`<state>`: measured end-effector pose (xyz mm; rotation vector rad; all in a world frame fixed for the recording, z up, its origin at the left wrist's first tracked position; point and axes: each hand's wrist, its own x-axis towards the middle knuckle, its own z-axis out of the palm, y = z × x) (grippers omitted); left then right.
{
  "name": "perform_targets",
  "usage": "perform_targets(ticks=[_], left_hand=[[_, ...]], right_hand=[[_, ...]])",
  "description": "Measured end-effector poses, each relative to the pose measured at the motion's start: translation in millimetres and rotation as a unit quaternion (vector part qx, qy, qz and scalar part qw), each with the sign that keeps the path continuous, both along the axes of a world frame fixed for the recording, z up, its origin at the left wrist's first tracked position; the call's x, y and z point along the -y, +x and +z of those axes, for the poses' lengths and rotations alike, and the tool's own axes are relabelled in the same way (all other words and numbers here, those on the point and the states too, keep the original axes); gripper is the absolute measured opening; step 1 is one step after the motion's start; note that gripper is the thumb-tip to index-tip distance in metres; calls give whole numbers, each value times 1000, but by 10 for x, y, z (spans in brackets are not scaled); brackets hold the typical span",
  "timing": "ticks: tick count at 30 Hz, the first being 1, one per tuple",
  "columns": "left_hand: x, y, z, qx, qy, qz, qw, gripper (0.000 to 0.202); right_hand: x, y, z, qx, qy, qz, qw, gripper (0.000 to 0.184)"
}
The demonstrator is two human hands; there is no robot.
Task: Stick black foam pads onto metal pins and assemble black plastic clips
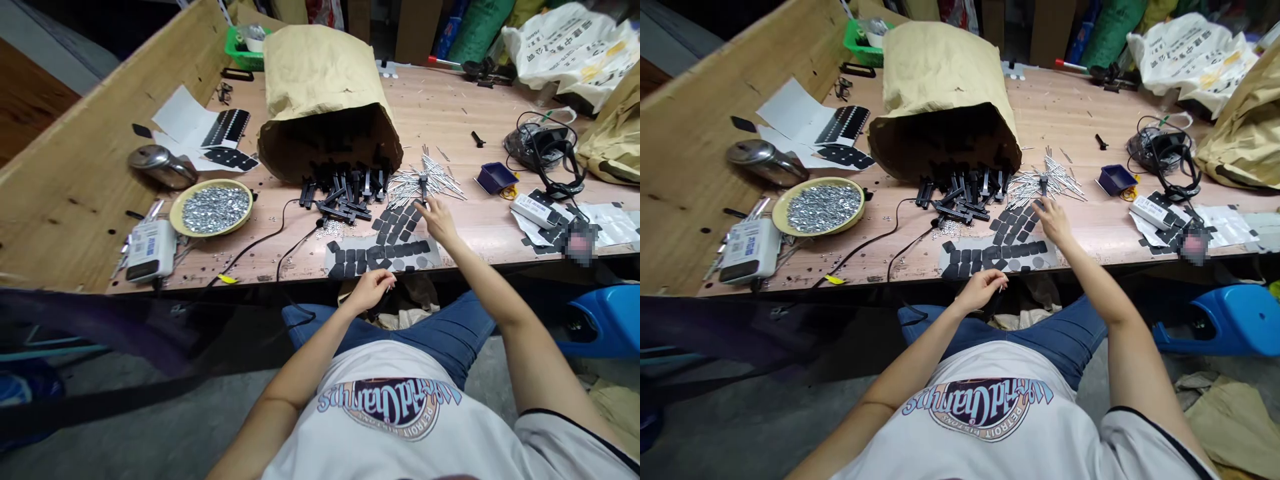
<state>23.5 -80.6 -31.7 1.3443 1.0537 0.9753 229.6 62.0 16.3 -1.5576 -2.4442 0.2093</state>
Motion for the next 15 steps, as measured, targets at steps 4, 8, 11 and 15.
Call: perform_targets(ticks=[4,8,11,15], left_hand=[[-2,23,-6,-61,80,21,995,10],[-239,-294,-34,-114,127,194,966,12],[-537,-595,-103,-195,102,307,926,9],[-928,-676,-221,-238,85,309,917,9]], right_hand=[[-585,172,129,30,-41,99,994,26],[-744,205,141,35,-58,162,984,28],[-744,199,143,20,-48,174,983,28],[-616,130,158,28,2,166,986,26]])
